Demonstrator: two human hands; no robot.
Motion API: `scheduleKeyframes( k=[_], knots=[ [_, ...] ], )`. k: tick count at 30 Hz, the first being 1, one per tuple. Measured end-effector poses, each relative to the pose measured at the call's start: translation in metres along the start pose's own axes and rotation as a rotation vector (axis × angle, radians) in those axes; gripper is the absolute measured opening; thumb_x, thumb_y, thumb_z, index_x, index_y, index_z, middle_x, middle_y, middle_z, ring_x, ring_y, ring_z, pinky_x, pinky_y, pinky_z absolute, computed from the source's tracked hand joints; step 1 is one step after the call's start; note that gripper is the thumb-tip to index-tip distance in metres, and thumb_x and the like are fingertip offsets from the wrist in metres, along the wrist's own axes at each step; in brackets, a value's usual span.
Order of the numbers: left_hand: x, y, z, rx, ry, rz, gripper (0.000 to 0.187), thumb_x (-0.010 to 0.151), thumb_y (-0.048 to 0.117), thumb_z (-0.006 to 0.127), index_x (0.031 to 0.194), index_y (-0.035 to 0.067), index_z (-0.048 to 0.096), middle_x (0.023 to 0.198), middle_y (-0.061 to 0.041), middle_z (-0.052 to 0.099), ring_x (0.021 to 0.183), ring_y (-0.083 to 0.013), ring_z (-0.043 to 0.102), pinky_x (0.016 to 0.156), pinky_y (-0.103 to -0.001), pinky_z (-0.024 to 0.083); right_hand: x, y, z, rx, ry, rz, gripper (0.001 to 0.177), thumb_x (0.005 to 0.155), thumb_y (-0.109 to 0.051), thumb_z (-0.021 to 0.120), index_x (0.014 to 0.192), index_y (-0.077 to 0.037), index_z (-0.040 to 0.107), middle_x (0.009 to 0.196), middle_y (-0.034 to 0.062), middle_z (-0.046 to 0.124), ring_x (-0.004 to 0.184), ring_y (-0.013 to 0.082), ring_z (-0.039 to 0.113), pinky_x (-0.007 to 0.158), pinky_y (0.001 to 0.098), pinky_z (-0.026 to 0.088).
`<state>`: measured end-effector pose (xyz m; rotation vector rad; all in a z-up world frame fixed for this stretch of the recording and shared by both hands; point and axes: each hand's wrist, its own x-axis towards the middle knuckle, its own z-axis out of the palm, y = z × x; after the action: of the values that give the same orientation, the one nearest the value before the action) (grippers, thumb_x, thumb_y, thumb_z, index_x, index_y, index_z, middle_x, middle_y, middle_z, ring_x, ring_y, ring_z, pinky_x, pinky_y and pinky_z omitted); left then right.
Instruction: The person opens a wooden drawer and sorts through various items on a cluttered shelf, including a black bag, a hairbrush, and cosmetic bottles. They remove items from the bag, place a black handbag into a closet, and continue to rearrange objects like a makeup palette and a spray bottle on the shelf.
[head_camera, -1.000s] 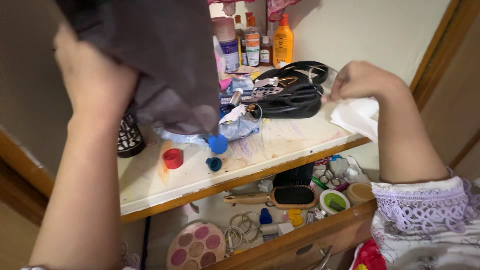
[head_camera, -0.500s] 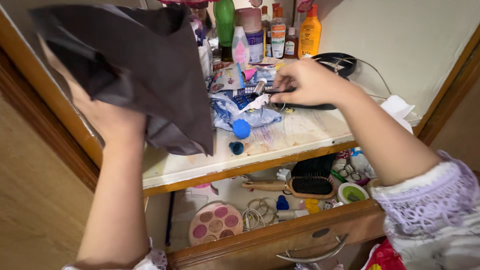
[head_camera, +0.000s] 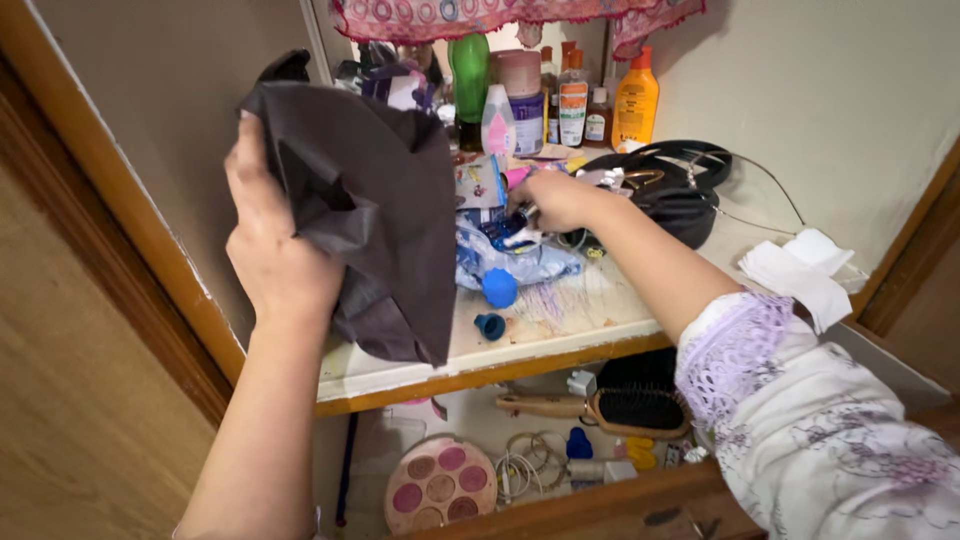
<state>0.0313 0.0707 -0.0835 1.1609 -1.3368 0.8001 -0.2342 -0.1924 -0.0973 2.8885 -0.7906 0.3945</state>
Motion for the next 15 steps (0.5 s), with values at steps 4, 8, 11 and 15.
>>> scheduleKeyframes(
  k=[4, 8, 11, 15],
  knots=[
    [0.0, -0.001, 0.003, 0.044, -0.051, -0.012, 0.085, 0.099, 0.029, 0.082, 0.161, 0.011, 0.026, 0.147, -0.015, 0.053, 0.118, -0.0455, 0.067, 0.091, -0.048, 0.059, 0.004, 0.02, -0.014, 0.592, 0.206, 0.083, 0.033, 0.089, -0.011, 0.075, 0.12, -0.006, 0.065, 0.1, 0.0092, 0.075, 0.094, 0.0198, 0.072, 0.085, 0.0347, 0.058],
    [0.002, -0.005, 0.007, 0.175, -0.107, 0.04, 0.086, 0.095, 0.019, 0.079, 0.165, 0.01, 0.03, 0.154, -0.017, 0.054, 0.108, -0.0443, 0.068, 0.083, -0.047, 0.059, 0.0, 0.033, -0.026, 1.15, 0.126, 0.055, 0.035, 0.097, -0.012, 0.066, 0.128, 0.0, 0.057, 0.098, 0.0069, 0.074, 0.089, 0.0144, 0.073, 0.08, 0.0318, 0.063],
    [0.001, -0.005, 0.007, 0.166, -0.086, 0.095, 0.089, 0.088, 0.024, 0.085, 0.157, 0.006, 0.033, 0.146, -0.021, 0.052, 0.102, -0.0455, 0.067, 0.079, -0.047, 0.058, -0.001, 0.024, -0.034, 0.946, 0.232, 0.216, 0.035, 0.1, -0.014, 0.064, 0.132, -0.001, 0.054, 0.089, 0.006, 0.07, 0.074, 0.0144, 0.067, 0.067, 0.034, 0.059],
    [0.0, -0.002, 0.008, 0.176, -0.117, 0.062, 0.089, 0.08, 0.009, 0.081, 0.157, 0.006, 0.036, 0.146, -0.02, 0.053, 0.102, -0.046, 0.067, 0.079, -0.048, 0.058, -0.01, 0.002, -0.049, 0.906, 0.195, 0.375, 0.038, 0.099, -0.018, 0.063, 0.132, -0.005, 0.051, 0.079, 0.003, 0.063, 0.066, 0.0136, 0.063, 0.056, 0.0375, 0.06]
  ],
)
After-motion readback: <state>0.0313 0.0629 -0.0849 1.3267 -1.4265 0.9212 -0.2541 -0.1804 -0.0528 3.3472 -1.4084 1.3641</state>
